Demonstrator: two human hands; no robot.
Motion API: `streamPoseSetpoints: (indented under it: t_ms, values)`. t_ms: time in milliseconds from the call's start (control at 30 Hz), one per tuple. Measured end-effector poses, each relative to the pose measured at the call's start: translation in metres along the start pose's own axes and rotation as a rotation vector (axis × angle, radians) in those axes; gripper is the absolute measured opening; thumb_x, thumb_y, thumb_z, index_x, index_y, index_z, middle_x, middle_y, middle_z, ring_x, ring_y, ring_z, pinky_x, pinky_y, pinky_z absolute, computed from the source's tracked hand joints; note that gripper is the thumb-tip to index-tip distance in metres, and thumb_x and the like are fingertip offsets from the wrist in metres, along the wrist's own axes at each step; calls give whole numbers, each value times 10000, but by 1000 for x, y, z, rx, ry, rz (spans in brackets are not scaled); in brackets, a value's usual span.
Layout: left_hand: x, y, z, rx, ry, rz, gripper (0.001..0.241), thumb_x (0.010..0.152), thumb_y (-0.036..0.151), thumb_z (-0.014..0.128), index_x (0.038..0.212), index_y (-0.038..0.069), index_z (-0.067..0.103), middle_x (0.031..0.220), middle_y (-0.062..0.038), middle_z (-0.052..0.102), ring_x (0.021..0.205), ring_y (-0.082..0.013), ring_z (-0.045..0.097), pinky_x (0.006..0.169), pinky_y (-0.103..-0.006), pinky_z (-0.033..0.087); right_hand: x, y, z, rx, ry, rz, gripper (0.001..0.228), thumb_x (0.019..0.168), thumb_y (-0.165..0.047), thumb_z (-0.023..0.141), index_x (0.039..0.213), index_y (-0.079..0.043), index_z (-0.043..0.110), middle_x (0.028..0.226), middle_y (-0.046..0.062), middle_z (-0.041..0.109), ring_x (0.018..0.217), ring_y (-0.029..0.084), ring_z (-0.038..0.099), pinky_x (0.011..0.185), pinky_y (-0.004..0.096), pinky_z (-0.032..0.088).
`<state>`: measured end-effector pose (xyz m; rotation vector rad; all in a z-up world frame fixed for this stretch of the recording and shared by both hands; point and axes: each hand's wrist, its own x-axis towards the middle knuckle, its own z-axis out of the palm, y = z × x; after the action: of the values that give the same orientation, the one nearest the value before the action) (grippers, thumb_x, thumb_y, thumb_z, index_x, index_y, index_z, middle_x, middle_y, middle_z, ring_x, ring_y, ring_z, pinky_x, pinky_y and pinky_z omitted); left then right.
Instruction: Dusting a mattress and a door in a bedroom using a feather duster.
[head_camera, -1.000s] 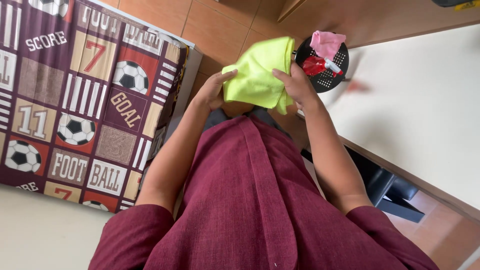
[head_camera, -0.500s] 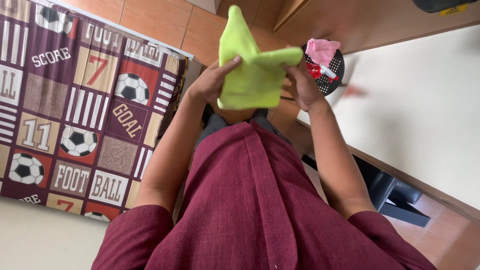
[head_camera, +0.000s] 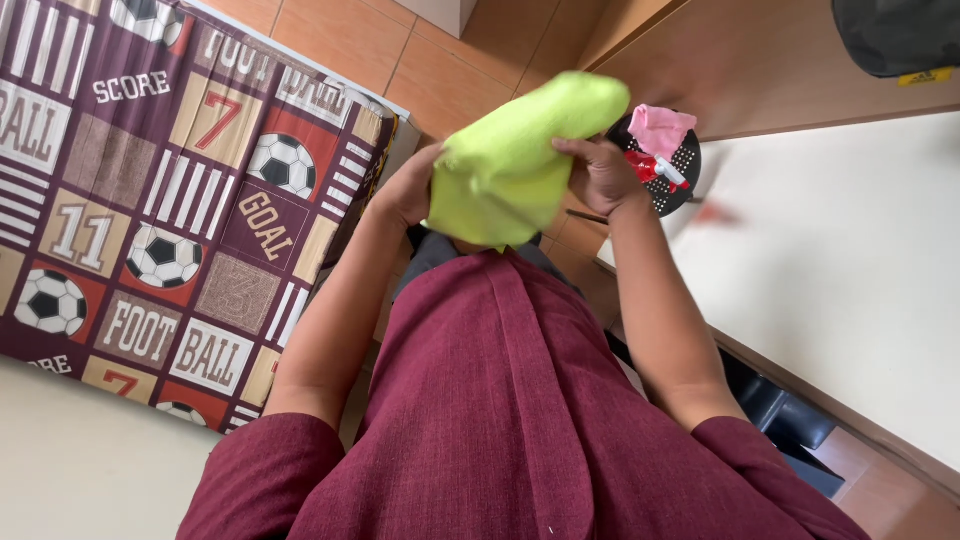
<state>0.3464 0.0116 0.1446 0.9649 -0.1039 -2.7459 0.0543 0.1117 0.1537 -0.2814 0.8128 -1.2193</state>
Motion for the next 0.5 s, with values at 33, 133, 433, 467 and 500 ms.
streamPoseSetpoints:
  t_ms: [33, 133, 433, 467, 500]
  values:
    - [-1, 0, -10, -2, 0, 1, 992, 864, 730, 500, 1429, -85, 517, 1349, -237, 657, 1211, -316, 658, 1046, -448, 512, -5, -7, 8, -1, 0, 1, 608, 964, -181, 783, 1474, -13, 497, 1444, 103, 592, 1381, 246, 552, 1236, 415, 430]
    - [-6, 5, -20, 507, -316, 372, 577, 1010, 187, 809, 1436, -37, 492, 1330, -128, 617, 1220, -212, 609, 1093, -423, 483, -13, -33, 37, -118, 21, -50, 605, 932, -85, 805, 1454, -16, 506, 1423, 78, 596, 1363, 226, 555, 1209, 383, 443]
    - [17, -17, 35, 613, -101, 290, 392, 1084, 262, 672, 1338, -36, 677, 1182, -108, 719, 991, -153, 662, 847, -304, 562, -29, -30, 30, -306, 109, -64, 499, 968, -219, 745, 1388, -15, 571, 1282, 78, 684, 1208, 197, 647, 1075, 356, 513]
    - [14, -15, 42, 383, -84, 376, 412, 1041, 270, 678, 1336, -12, 622, 1194, -100, 704, 1031, -169, 682, 876, -343, 593, -29, -20, 4, -184, 47, -92, 381, 1012, -195, 741, 1308, -20, 575, 1236, 74, 681, 1167, 196, 639, 1074, 354, 514]
    - [10, -14, 48, 152, -65, 455, 443, 998, 279, 684, 1334, 15, 568, 1205, -92, 689, 1070, -186, 702, 905, -382, 624, -31, -8, -23, -60, -13, -118, 274, 1057, -171, 738, 1227, -26, 580, 1190, 70, 678, 1126, 195, 632, 1072, 352, 515]
